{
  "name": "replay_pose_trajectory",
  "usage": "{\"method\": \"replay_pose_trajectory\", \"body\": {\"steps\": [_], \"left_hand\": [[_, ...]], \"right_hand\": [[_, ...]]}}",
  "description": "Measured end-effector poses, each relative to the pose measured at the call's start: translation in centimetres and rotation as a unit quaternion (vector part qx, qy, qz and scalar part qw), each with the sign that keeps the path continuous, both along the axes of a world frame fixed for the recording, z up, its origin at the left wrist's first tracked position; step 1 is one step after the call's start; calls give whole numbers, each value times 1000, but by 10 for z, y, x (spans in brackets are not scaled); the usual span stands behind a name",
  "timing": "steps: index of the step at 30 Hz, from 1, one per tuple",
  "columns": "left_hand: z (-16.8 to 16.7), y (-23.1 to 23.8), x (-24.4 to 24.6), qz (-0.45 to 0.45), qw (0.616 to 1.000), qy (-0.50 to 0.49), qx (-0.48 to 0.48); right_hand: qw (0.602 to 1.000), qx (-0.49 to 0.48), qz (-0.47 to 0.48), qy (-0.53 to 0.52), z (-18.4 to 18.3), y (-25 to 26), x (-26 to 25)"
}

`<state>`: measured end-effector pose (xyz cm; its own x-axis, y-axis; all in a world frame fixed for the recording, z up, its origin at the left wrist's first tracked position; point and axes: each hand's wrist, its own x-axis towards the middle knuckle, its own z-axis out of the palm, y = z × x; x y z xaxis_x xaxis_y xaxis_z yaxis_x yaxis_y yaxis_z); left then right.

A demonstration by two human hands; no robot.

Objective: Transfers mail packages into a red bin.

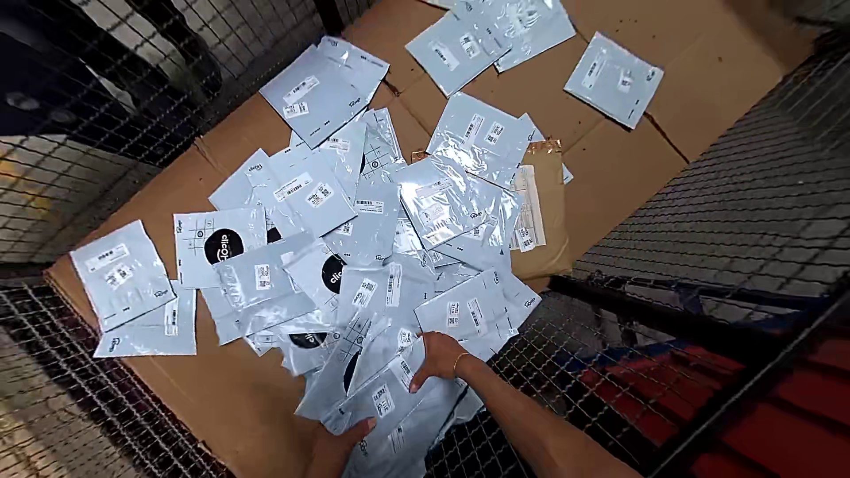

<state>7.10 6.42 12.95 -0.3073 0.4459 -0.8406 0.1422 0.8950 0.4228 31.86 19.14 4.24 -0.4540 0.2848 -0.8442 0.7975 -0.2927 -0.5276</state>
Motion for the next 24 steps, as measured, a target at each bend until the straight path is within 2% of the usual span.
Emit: {"method": "replay_pose_trajectory", "body": {"steps": [3,7,9,11,14,17,19,22,24], "left_hand": [[65,18,0,-53,994,59,77],[154,35,-5,-83,954,160,240],[201,44,0,-78,921,206,321],[253,54,21,-72,880,222,413],[320,57,69,-92,785,151,593],[382,38,138,-122,657,93,738],[425,11,203,-120,601,43,789],[466,-33,288,-203,542,-81,811],[467,-60,352,-222,509,-151,818]], "right_hand": [[994,42,-48,85,39,17,-9],[969,163,-60,174,139,69,-24],[931,278,-64,226,203,96,-20],[880,390,-51,267,283,119,0],[793,529,-27,301,415,120,64],[714,631,-31,302,540,66,153],[671,686,-55,276,606,0,211],[578,798,-88,144,669,-113,300],[541,832,-116,47,683,-189,359]]}}
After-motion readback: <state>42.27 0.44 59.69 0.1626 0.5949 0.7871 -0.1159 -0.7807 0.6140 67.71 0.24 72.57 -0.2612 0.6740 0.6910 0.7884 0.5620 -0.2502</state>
